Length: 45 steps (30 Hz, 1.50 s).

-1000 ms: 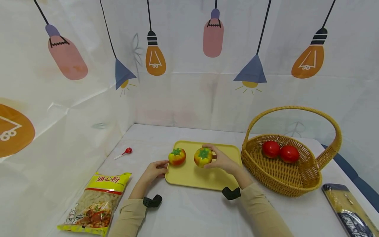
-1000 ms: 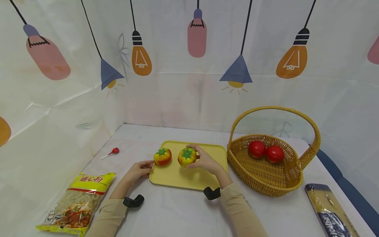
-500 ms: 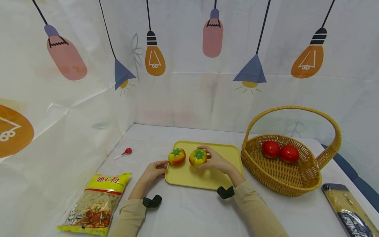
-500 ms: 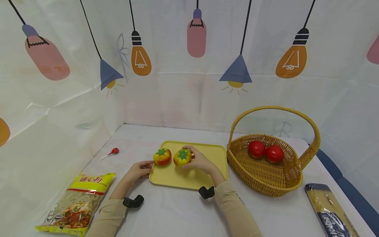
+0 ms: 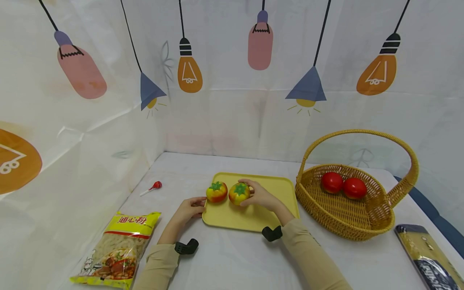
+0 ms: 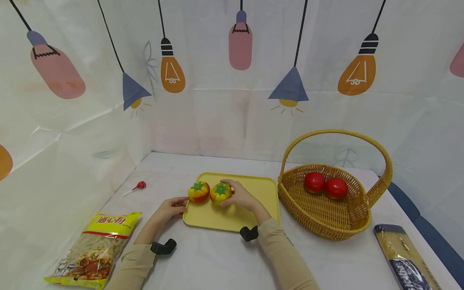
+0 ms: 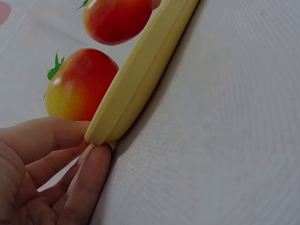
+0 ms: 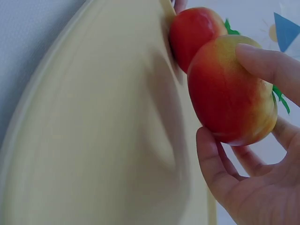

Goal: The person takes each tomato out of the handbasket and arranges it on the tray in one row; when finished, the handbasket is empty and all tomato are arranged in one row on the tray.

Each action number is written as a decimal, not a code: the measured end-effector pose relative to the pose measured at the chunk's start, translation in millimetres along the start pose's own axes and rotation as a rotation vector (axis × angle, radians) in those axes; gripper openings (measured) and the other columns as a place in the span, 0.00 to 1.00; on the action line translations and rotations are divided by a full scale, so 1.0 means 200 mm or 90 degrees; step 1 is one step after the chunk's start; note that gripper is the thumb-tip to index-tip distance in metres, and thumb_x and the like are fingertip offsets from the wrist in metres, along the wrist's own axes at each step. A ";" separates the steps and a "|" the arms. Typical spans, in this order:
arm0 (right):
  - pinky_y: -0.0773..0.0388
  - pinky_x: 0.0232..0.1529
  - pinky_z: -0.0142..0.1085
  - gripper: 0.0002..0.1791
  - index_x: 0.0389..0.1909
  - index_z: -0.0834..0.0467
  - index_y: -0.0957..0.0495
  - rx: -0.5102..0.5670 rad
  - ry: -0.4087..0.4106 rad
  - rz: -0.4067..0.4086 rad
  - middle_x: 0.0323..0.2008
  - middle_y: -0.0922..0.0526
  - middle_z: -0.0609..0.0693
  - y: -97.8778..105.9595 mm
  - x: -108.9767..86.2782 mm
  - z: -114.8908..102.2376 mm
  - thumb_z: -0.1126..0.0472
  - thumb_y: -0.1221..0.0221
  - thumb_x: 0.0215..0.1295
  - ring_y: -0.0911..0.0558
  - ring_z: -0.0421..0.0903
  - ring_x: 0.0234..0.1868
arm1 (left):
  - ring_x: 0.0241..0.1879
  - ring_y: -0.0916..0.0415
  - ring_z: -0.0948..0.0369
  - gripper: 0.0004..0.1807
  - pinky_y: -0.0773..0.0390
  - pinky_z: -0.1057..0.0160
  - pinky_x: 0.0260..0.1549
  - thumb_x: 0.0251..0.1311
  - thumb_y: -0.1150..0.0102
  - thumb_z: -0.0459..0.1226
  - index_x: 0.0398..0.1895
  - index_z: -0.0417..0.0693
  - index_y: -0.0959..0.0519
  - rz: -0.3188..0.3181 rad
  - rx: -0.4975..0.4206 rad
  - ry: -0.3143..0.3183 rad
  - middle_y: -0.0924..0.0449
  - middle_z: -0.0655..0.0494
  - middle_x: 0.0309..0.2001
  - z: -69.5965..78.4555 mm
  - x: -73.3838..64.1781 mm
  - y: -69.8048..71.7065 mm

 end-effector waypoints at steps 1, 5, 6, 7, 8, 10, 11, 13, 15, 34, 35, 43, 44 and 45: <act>0.31 0.55 0.50 0.45 0.68 0.58 0.43 -0.001 -0.001 -0.002 0.63 0.42 0.60 0.00 0.00 0.00 0.65 0.32 0.48 0.35 0.65 0.59 | 0.34 0.26 0.61 0.25 0.20 0.64 0.32 0.51 0.40 0.27 0.56 0.33 0.28 0.001 0.002 0.001 0.25 0.45 0.43 0.00 0.00 0.00; 0.31 0.55 0.50 0.44 0.68 0.59 0.43 -0.008 -0.001 -0.009 0.63 0.41 0.61 -0.02 0.01 0.02 0.65 0.33 0.49 0.34 0.64 0.58 | 0.34 0.26 0.61 0.25 0.20 0.63 0.33 0.51 0.40 0.27 0.56 0.34 0.27 0.003 0.007 0.000 0.25 0.45 0.42 0.00 0.00 0.00; 0.31 0.55 0.50 0.44 0.68 0.59 0.44 -0.006 0.000 -0.010 0.63 0.41 0.61 -0.02 0.02 0.02 0.66 0.33 0.49 0.34 0.64 0.58 | 0.34 0.26 0.61 0.25 0.20 0.63 0.33 0.51 0.40 0.27 0.56 0.34 0.27 0.001 0.008 -0.001 0.25 0.45 0.42 0.00 0.00 0.00; 0.31 0.55 0.50 0.44 0.68 0.59 0.44 -0.006 0.001 -0.011 0.63 0.41 0.61 -0.02 0.02 0.02 0.66 0.33 0.49 0.34 0.64 0.58 | 0.34 0.26 0.61 0.25 0.20 0.63 0.33 0.51 0.41 0.27 0.56 0.34 0.27 0.001 0.008 -0.003 0.25 0.45 0.42 0.00 0.00 0.00; 0.32 0.55 0.50 0.44 0.68 0.60 0.44 -0.006 0.003 -0.011 0.63 0.40 0.61 -0.02 0.02 0.02 0.66 0.33 0.49 0.33 0.63 0.58 | 0.34 0.26 0.61 0.25 0.20 0.63 0.33 0.51 0.41 0.27 0.56 0.34 0.27 0.001 0.008 -0.003 0.25 0.45 0.42 0.00 0.00 0.00; 0.32 0.56 0.50 0.44 0.68 0.60 0.44 -0.004 0.004 -0.012 0.63 0.39 0.61 -0.03 0.01 0.02 0.67 0.34 0.49 0.32 0.62 0.58 | 0.34 0.26 0.61 0.25 0.20 0.63 0.33 0.51 0.41 0.27 0.56 0.34 0.27 0.003 0.009 -0.002 0.25 0.45 0.43 0.00 0.00 0.00; 0.32 0.56 0.50 0.44 0.68 0.60 0.44 -0.004 0.004 -0.013 0.63 0.39 0.61 -0.03 0.01 0.02 0.67 0.34 0.49 0.32 0.61 0.57 | 0.34 0.26 0.61 0.25 0.20 0.63 0.33 0.51 0.41 0.27 0.56 0.34 0.27 0.004 0.010 -0.002 0.25 0.45 0.43 0.00 0.00 0.00; 0.33 0.56 0.49 0.44 0.68 0.59 0.44 -0.003 0.002 -0.012 0.63 0.39 0.60 -0.03 0.01 0.02 0.67 0.34 0.49 0.32 0.60 0.57 | 0.34 0.26 0.61 0.24 0.20 0.63 0.33 0.51 0.40 0.27 0.56 0.35 0.27 0.005 0.010 0.000 0.25 0.45 0.43 0.00 0.01 0.00; 0.33 0.57 0.50 0.44 0.68 0.59 0.44 -0.003 0.000 -0.011 0.63 0.39 0.60 -0.03 0.01 0.02 0.67 0.34 0.50 0.32 0.59 0.58 | 0.34 0.26 0.61 0.24 0.20 0.63 0.33 0.51 0.40 0.27 0.56 0.34 0.27 0.005 0.009 -0.001 0.25 0.45 0.43 0.00 0.01 -0.01; 0.38 0.61 0.53 0.46 0.70 0.58 0.48 0.023 -0.011 -0.009 0.68 0.45 0.58 -0.02 -0.01 0.02 0.68 0.35 0.51 0.38 0.62 0.62 | 0.33 0.26 0.62 0.25 0.20 0.65 0.31 0.51 0.41 0.27 0.56 0.33 0.27 0.006 0.005 -0.003 0.25 0.45 0.42 0.00 0.00 -0.01; 0.38 0.60 0.54 0.46 0.70 0.58 0.48 0.025 -0.012 -0.008 0.68 0.45 0.59 -0.01 -0.01 0.02 0.68 0.35 0.51 0.38 0.63 0.62 | 0.33 0.26 0.62 0.25 0.20 0.65 0.31 0.51 0.41 0.27 0.56 0.33 0.27 0.004 0.007 -0.004 0.25 0.45 0.42 0.00 0.00 -0.01; 0.34 0.57 0.56 0.47 0.70 0.57 0.47 0.009 -0.019 0.021 0.66 0.45 0.64 0.04 -0.04 0.01 0.68 0.34 0.50 0.37 0.64 0.62 | 0.33 0.26 0.63 0.25 0.20 0.66 0.32 0.52 0.41 0.28 0.57 0.33 0.28 -0.008 0.002 -0.006 0.25 0.45 0.43 0.00 0.00 0.00; 0.34 0.56 0.56 0.47 0.70 0.57 0.48 0.006 -0.020 0.024 0.66 0.45 0.64 0.04 -0.05 0.00 0.68 0.34 0.49 0.37 0.64 0.62 | 0.33 0.26 0.63 0.26 0.20 0.66 0.32 0.52 0.41 0.28 0.57 0.32 0.29 -0.009 0.001 -0.005 0.25 0.44 0.43 0.00 0.00 0.00; 0.33 0.56 0.55 0.47 0.70 0.57 0.48 0.003 -0.020 0.026 0.66 0.46 0.65 0.05 -0.05 0.00 0.68 0.34 0.50 0.38 0.64 0.62 | 0.33 0.26 0.63 0.26 0.20 0.66 0.32 0.52 0.40 0.28 0.57 0.33 0.29 -0.010 0.001 -0.005 0.25 0.45 0.43 0.00 0.00 0.00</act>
Point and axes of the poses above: each hand's wrist, its own x-axis towards the middle knuckle, its own y-axis out of the back of the hand, z = x × y, the point moved 4 cm from there along x, towards the middle knuckle
